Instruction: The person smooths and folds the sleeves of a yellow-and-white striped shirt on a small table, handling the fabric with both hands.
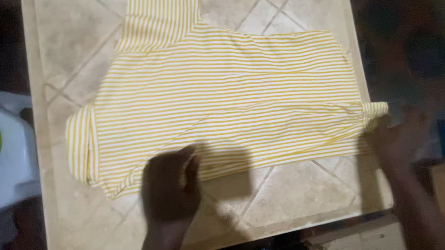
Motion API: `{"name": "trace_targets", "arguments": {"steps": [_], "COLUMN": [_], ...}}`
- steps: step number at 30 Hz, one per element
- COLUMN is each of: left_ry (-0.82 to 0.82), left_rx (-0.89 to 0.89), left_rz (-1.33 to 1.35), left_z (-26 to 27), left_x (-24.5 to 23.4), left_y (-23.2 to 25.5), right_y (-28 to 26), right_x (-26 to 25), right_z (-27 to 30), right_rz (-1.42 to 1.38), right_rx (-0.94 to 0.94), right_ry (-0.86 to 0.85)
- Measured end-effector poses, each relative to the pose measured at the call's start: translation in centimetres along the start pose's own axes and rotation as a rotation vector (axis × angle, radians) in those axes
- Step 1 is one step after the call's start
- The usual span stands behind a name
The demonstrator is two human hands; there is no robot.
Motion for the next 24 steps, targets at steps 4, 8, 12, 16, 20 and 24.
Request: {"name": "trace_targets", "arguments": {"steps": [4, 8, 12, 16, 20, 24], "left_ry": [-0.046, -0.052, -0.164, -0.197, -0.233, -0.268], "left_rx": [0.44, 0.568, 0.488, 0.485, 0.467, 0.509], "left_rz": [0.029, -0.025, 0.001, -0.041, -0.091, -0.115], "left_z": [-1.0, -1.8, -2.7, -3.2, -3.2, -2.9], "left_x": [5.1, 8.2, 8.0, 7.8, 8.1, 7.8], "left_y": [1.9, 2.8, 2.8, 3.4, 3.4, 1.7], "right_y": [-7.4, -16.2, -17.9, -14.4, -11.3, -10.6], "right_x": [7.2, 12.9, 12.5, 10.6, 7.3, 7.3], "right_z": [7.4, 14.1, 13.8, 10.1, 7.3, 6.8], "right_rz": [0.415, 0.44, 0.389, 0.59, 0.567, 0.537], "right_rx": [-0.774, -0.962, -0.908, -0.885, -0.793, -0.764], "right_ry": [-0.001, -0.337, -0.34, -0.334, -0.296, -0.308]}}
Point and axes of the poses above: each hand's wrist, its own z-axis away from the middle knuckle, its own x-axis out of the palm, y = z × x, the point moved 3 cm from there along -z, towards the middle knuckle, and after that the axes turned 11 degrees about y, right-handed, at the moved point
